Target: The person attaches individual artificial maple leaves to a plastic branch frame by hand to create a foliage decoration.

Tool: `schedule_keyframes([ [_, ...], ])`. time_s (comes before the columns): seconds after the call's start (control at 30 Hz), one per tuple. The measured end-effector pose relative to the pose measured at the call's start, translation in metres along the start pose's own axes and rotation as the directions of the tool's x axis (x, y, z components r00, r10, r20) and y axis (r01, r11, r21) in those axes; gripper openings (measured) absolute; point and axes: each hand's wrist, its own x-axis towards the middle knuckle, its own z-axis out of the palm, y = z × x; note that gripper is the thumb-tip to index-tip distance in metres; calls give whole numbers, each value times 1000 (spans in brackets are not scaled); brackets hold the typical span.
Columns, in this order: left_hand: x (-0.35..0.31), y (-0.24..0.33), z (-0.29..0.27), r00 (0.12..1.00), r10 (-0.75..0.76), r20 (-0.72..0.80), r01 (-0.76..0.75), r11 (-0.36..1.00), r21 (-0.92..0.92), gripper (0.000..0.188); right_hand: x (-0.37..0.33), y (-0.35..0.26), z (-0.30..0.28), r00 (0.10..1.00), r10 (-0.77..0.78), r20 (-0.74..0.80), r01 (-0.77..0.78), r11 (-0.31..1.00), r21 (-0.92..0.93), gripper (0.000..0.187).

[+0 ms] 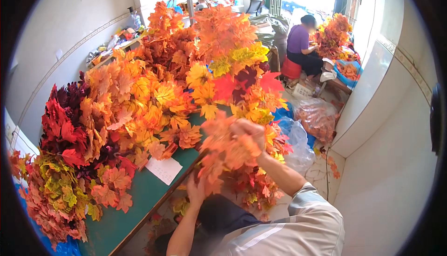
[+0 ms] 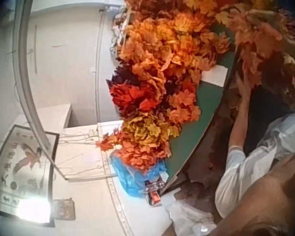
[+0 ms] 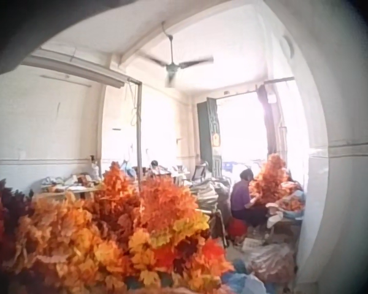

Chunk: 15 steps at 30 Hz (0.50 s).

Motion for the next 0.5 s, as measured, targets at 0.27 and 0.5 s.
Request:
schedule_keyframes([
  [0.27, -8, -5, 3, 995, -11, 99, 30, 981, -193, 56, 142, -37, -60, 951, -202, -235, 141, 957, -252, 16],
  [0.5, -25, 14, -18, 990, -40, 134, 11, 977, 215, 57, 254, -20, -22, 960, -224, -169, 228, 974, 3, 24],
])
